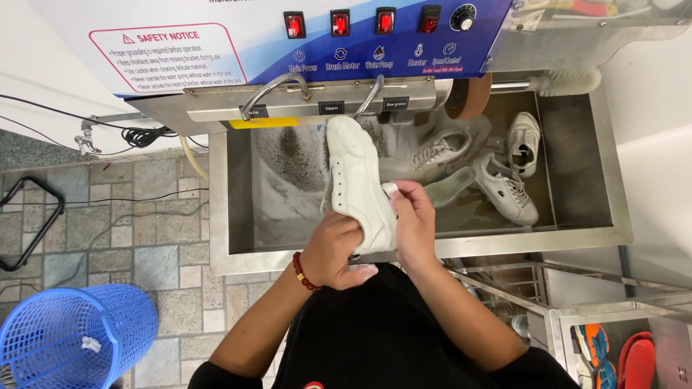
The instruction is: Clean a pair of white sneakers using a specialized shoe washing machine and manual detailing.
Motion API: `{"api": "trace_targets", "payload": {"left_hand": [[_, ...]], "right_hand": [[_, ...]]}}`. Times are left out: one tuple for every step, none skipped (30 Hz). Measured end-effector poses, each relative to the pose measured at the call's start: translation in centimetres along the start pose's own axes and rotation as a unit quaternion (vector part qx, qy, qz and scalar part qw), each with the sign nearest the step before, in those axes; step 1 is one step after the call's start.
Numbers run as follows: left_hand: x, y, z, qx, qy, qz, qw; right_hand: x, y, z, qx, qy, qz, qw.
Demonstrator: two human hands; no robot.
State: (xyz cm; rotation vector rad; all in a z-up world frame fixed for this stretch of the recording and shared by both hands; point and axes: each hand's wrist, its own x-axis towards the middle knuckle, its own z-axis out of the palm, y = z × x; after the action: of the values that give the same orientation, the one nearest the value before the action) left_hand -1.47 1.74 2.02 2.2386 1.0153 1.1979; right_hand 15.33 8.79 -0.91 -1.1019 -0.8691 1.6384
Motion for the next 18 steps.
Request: {"api": "trace_targets", "payload": {"left_hand": [[-0.1,0.1,0.8,0.001,-0.001,-0.003,1.000],[-0.2,0.3,1.6,-0.035,0.066,-0.062,0.995],[-0.2,0.2,2.1,-0.068,0.131,-0.118,0.982],[0.5,0.4,1.8,-0.064,0.130,-0.118,0.982],[0.9,0.9,1.7,-0.282,0.234,-0.232,0.901],[1.2,1.4,1.7,-0.475,0.327,-0.326,0.749],[1.0,1.2,1.8,-0.473,0.329,-0.327,0.749],[0.8,0.9,1.9,-0.505,0.340,-0.346,0.714],[0.5,0.9,2.1,-0.537,0.351,-0.364,0.675],[0.1,0.8,2.6,-0.537,0.354,-0.366,0.673],[-0.4,0.5,2.9,-0.520,0.360,-0.354,0.689],[-0.8,0.2,3.3,-0.503,0.366,-0.341,0.704],[-1.3,-0.1,3.5,-0.503,0.366,-0.341,0.705],[-1.8,-0.4,3.8,-0.500,0.368,-0.332,0.710],[-2.3,-0.7,4.3,-0.497,0.370,-0.324,0.715],[-2.3,-0.7,4.3,-0.498,0.370,-0.324,0.714],[-2.3,-0.6,4.2,-0.512,0.361,-0.321,0.711],[-2.3,-0.6,4.1,-0.525,0.351,-0.318,0.707]], "right_hand": [[-0.3,0.2,-0.2,0.001,-0.001,0.003,1.000],[-0.6,0.4,-0.5,-0.029,0.001,-0.057,0.998],[-0.6,0.5,-0.5,-0.057,0.002,-0.120,0.991],[-0.6,0.1,-0.3,-0.054,0.000,-0.120,0.991],[-1.0,-0.2,-0.3,-0.088,-0.016,-0.169,0.981],[-1.3,-0.5,-0.3,-0.121,-0.033,-0.218,0.968],[-1.3,-0.6,-0.2,-0.120,-0.034,-0.216,0.968],[-1.4,-0.8,-0.1,-0.133,-0.056,-0.246,0.959],[-1.5,-1.0,-0.1,-0.147,-0.078,-0.273,0.947],[-1.5,-0.9,-0.4,-0.148,-0.080,-0.269,0.948],[-1.3,-0.7,-0.5,-0.145,-0.090,-0.275,0.946],[-1.1,-0.5,-0.6,-0.142,-0.100,-0.280,0.944],[-0.9,-0.4,-0.6,-0.142,-0.100,-0.281,0.944],[-0.7,-0.4,-0.6,-0.140,-0.101,-0.282,0.944],[-0.6,-0.3,-0.8,-0.139,-0.103,-0.283,0.943],[-0.7,-0.4,-0.8,-0.140,-0.102,-0.282,0.944],[-0.7,-0.6,-0.7,-0.143,-0.097,-0.293,0.940],[-0.7,-0.7,-0.6,-0.145,-0.092,-0.303,0.937]]}}
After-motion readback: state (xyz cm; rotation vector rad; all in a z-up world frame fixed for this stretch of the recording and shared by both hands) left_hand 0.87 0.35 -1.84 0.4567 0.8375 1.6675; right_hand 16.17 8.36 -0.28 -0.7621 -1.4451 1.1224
